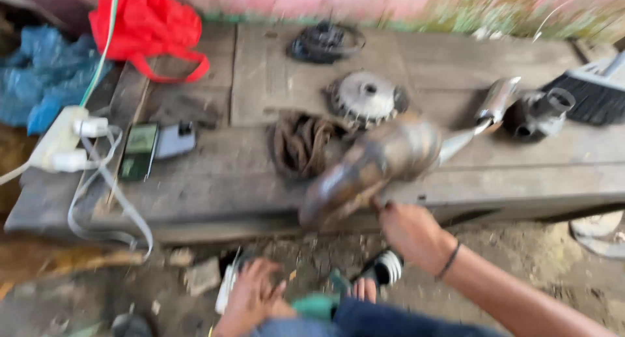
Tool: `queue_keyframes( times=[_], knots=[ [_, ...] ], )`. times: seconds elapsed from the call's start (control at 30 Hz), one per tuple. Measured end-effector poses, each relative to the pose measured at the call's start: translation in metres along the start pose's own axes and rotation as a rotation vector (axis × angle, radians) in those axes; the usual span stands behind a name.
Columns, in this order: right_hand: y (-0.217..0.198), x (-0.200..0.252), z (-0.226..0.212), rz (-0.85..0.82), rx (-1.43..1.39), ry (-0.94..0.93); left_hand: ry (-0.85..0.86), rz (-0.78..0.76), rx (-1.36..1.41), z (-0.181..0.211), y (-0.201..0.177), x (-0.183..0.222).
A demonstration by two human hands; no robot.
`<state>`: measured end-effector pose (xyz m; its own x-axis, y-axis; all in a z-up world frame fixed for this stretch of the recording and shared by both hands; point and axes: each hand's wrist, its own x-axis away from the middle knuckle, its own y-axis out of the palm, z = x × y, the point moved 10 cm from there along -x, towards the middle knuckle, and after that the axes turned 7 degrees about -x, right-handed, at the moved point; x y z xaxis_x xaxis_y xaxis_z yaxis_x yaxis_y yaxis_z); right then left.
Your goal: Brushing and cleaning a motorcycle exhaust pipe with a small wire brush.
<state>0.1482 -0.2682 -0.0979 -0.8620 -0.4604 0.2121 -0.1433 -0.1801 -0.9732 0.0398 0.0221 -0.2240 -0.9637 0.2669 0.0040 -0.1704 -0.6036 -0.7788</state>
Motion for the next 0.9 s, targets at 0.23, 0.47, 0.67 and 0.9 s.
queue_keyframes(
  times=[0.23,0.47,0.67,0.9],
  knots=[
    [-0.010,0.029,0.005,-0.301,-0.304,0.108,-0.320,-0.266,-0.001,0.013,0.005,-0.028],
    [-0.021,0.026,-0.007,-0.080,-0.370,0.032,-0.384,-0.147,0.169,-0.068,0.010,-0.013],
    [-0.012,0.038,0.007,0.043,-0.638,0.302,-0.669,0.079,0.267,-0.138,0.034,-0.004],
    [-0.007,0.052,-0.004,0.180,-0.916,0.457,-0.503,-0.146,0.701,-0.126,0.043,0.054]
  ],
)
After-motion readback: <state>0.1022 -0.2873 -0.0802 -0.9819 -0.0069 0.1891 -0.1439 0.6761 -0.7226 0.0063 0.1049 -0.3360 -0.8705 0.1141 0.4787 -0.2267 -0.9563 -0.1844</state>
